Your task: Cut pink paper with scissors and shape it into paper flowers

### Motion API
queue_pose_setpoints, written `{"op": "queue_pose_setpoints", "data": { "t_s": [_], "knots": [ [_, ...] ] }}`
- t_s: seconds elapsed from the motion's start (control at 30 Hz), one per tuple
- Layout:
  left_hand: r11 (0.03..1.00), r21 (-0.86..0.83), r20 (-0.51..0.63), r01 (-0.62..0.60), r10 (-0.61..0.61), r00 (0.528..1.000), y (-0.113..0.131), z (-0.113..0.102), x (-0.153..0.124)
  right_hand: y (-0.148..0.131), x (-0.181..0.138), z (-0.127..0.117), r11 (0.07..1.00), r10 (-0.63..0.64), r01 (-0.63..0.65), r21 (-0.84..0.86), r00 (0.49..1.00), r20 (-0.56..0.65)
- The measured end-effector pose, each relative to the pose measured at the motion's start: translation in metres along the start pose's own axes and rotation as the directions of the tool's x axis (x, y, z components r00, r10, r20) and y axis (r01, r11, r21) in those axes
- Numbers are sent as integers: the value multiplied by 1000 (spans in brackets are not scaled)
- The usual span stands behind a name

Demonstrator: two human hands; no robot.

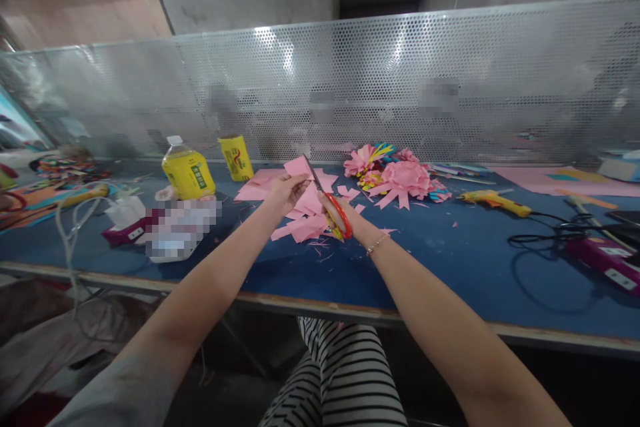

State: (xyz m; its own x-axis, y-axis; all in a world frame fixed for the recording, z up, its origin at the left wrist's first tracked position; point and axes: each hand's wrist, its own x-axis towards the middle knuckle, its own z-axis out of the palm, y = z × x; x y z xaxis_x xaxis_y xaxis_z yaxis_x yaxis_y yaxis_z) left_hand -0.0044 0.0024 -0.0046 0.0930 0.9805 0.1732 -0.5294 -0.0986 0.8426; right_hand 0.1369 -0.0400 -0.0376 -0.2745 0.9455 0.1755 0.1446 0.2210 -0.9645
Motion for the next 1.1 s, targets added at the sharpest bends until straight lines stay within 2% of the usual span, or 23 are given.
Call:
{"op": "queue_pose_setpoints", "data": {
  "t_s": [0.33,0.7,1.1],
  "knots": [
    [999,17,-19,46,-46,999,1,3,-3,-5,-1,1,993,-30,26,-111,999,-32],
    [989,-42,-7,143,-143,990,3,4,-3,-2,1,4,977,-50,34,-211,996,-71],
    [988,-35,-16,147,-148,989,4,5,-5,-4,2,5,946,-98,47,-321,984,-146]
  ]
}}
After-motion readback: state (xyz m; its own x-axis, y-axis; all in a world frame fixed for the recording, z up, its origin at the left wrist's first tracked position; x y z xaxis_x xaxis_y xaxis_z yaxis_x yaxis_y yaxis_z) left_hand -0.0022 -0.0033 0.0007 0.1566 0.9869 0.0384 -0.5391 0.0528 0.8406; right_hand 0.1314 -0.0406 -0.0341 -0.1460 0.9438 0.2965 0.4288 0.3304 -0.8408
